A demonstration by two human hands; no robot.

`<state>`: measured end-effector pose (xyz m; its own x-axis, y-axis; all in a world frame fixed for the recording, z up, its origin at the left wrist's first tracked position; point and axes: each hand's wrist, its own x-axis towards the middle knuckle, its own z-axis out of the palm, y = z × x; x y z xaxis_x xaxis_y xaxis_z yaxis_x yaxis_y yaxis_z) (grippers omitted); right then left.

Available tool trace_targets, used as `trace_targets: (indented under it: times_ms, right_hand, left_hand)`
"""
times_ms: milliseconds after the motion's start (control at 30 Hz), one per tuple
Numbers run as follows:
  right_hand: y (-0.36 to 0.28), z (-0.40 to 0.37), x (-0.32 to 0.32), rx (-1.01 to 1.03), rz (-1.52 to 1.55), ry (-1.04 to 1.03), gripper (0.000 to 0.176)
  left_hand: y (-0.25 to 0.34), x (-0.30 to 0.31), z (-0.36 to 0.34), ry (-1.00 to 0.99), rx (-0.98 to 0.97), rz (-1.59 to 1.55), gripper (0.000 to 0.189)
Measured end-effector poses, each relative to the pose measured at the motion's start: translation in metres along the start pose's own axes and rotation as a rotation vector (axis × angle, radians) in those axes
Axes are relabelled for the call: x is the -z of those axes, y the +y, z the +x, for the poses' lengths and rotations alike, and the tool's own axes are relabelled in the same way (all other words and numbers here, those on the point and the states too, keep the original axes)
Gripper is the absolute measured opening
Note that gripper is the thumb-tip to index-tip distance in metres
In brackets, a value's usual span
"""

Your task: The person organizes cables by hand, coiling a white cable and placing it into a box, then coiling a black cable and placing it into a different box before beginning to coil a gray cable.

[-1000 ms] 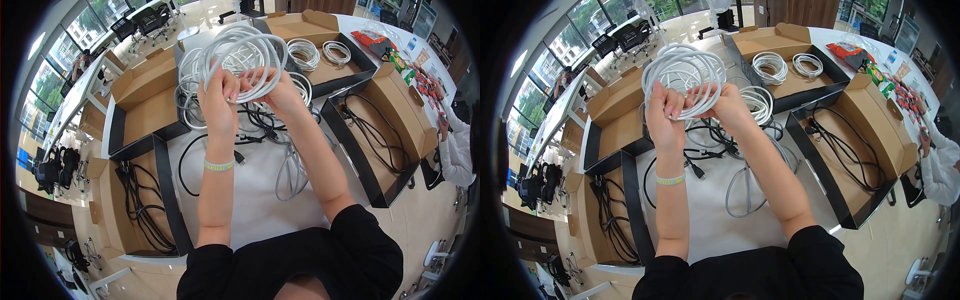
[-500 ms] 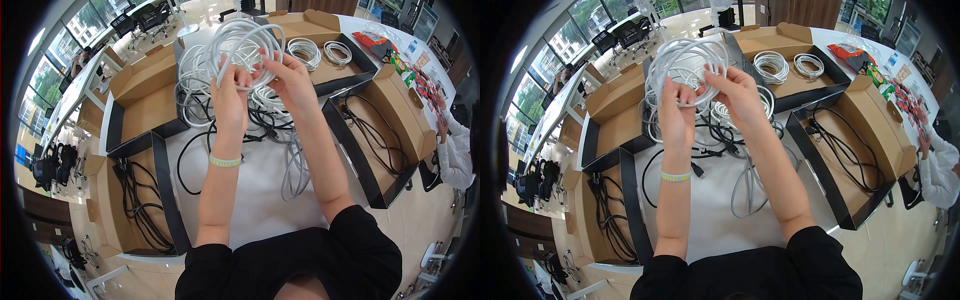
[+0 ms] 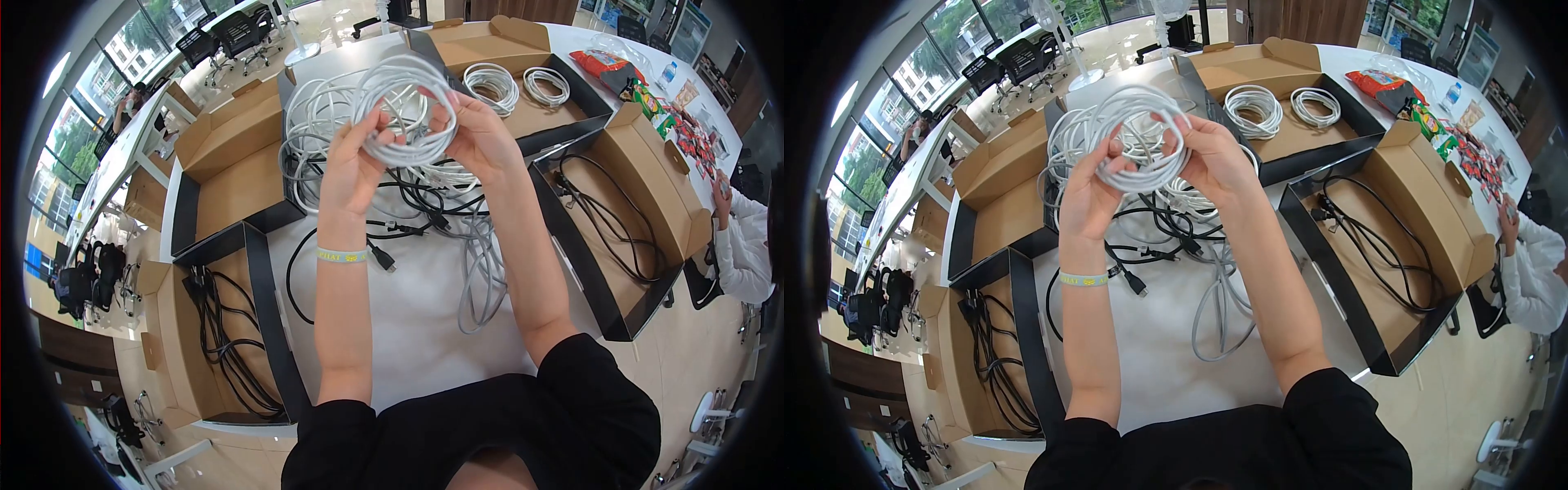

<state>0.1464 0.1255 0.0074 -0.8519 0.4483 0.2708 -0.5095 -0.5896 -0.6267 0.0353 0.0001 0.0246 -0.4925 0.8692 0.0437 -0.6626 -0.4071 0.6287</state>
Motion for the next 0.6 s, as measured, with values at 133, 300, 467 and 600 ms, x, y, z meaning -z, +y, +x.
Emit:
trace_targets:
  times_ms: [133, 300, 467, 600]
  right_hand:
    - [0.009, -0.002, -0.018, 0.034, -0.173, 0.031, 0.020]
    - [0.023, -0.003, -0.038, 0.350, -0.483, 0.120, 0.029]
    - [0.013, -0.011, -0.041, 0.900, -1.445, 0.273, 0.033]
    - [0.014, -0.009, -0.038, 0.796, -1.108, 0.401, 0.025]
  left_hand:
    - [-0.003, 0.007, 0.001, -0.071, -0.124, 0.139, 0.026]
    - [-0.013, -0.004, -0.002, 0.121, -0.188, 0.016, 0.044]
    - [-0.021, -0.016, -0.009, 0.127, -0.286, 0.073, 0.049]
    - [-0.024, -0.017, -0.010, 0.113, -0.183, -0.053, 0.043]
